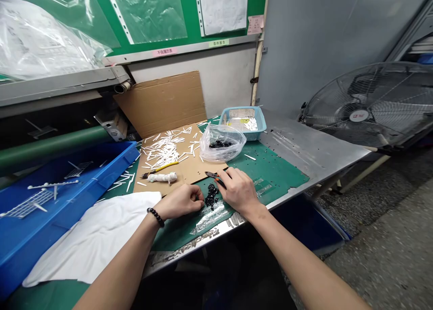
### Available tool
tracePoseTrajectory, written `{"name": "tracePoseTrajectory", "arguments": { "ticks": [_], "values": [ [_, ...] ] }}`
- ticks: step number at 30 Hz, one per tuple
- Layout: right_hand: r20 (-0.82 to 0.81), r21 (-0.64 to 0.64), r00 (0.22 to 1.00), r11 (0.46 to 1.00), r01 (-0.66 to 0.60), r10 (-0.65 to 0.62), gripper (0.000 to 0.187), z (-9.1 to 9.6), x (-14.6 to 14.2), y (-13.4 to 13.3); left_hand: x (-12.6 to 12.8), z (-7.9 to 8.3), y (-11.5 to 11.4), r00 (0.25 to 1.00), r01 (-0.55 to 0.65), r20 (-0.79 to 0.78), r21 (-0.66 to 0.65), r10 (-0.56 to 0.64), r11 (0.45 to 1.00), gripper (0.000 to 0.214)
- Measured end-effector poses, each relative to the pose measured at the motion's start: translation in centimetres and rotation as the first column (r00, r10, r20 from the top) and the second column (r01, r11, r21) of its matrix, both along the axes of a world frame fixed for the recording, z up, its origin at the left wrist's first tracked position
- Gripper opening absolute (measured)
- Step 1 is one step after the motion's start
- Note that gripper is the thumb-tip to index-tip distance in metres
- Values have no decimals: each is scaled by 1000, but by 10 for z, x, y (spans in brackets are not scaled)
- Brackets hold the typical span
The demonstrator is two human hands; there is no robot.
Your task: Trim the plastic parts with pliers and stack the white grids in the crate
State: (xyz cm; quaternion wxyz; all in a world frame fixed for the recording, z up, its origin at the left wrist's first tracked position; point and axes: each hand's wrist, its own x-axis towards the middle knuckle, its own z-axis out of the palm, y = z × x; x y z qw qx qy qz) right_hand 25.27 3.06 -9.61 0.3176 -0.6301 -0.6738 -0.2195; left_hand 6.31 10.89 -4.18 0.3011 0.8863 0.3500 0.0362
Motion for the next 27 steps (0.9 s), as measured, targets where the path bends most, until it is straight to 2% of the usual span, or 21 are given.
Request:
{"name": "tracePoseTrajectory", "arguments": {
  "ticks": [13, 23, 27],
  "values": [
    [-13, 8, 1000, 1000, -9, 9, 19, 1, 0, 1, -5, -4, 1, 996, -62, -45, 227, 74, 972, 14],
    [-22, -4, 1000, 1000, 2, -2, 20, 0, 0, 1, -8, -1, 2, 998, -39, -30, 264, 49, 964, 10],
    [-30, -12, 1000, 1000, 2, -2, 22, 2, 0, 1, -8, -2, 0, 996, -90, 41, 253, 83, 963, 6]
  ]
}}
